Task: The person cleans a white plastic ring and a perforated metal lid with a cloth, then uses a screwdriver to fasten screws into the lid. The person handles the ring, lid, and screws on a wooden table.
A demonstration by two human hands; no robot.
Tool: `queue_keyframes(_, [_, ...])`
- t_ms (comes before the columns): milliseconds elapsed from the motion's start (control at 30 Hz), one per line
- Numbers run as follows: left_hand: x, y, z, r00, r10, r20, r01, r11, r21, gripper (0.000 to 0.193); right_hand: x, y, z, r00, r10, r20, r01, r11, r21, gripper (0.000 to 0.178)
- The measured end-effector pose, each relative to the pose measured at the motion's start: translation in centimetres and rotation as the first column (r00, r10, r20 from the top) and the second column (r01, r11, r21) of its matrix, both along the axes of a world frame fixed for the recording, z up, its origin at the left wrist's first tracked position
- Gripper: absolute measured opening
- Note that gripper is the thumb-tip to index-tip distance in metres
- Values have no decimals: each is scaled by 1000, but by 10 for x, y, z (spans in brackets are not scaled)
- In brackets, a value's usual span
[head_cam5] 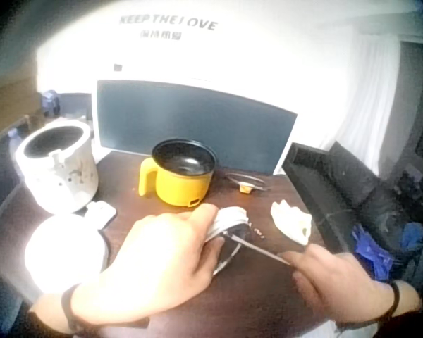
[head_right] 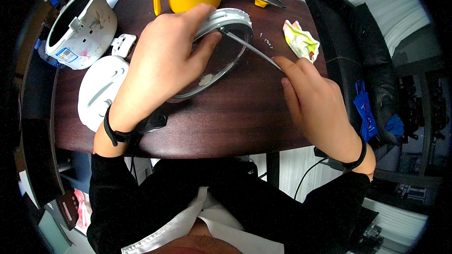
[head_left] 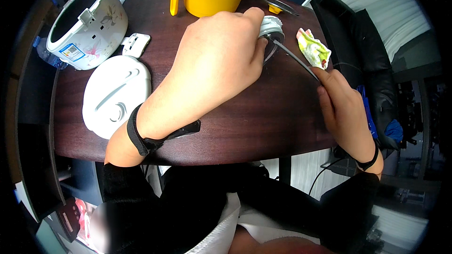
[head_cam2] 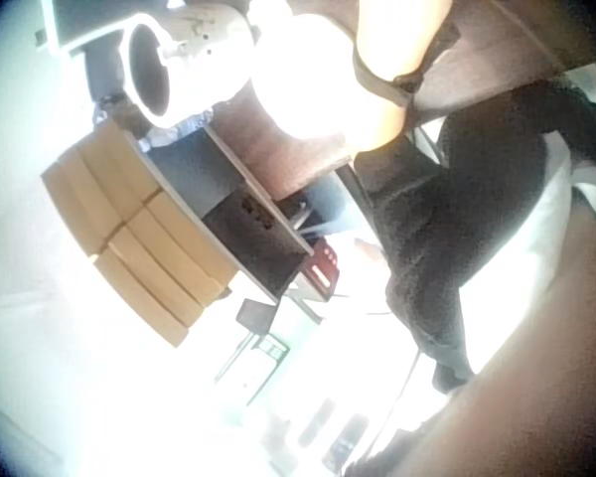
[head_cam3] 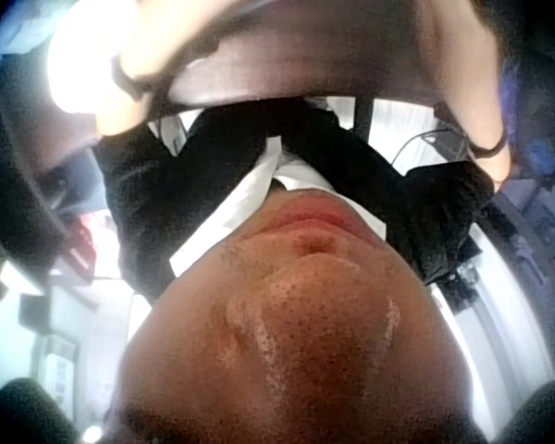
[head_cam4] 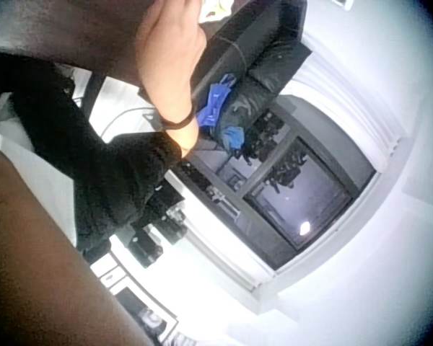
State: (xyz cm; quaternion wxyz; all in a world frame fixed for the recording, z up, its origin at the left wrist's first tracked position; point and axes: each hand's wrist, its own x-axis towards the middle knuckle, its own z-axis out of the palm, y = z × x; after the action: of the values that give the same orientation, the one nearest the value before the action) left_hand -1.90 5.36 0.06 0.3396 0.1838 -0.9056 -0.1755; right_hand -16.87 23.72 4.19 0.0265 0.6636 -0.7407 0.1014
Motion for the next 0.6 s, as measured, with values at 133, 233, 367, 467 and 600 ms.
queue_keyframes(133, [-1, 0, 0, 1000, 6, 4, -6, 1000, -9, 25, 1, 0, 0, 1000, -8, -28, 9, 1000, 11, 31])
queue_keyframes(233, [0, 0, 1, 1000, 0, -6, -1, 1000, -9, 25, 1, 0, 0, 999, -4, -45, 4, 1000, 6, 32])
queue_keyframes(367, [-1, 0, 0, 1000, 4, -8, -4, 1000, -4, 24, 4, 0, 2, 996, -25, -91, 28, 999, 32, 33])
queue_keyframes(467, [-1, 0, -1, 1000, 12, 6, -12, 1000, -27, 24, 3, -2, 2, 989, -13, -144, 21, 998, 53, 34])
queue_keyframes(600, [-5, -8, -6, 998, -19, -56, 12, 994, -109, 26, -11, -4, -11, 997, 68, -44, -68, 998, -1, 35])
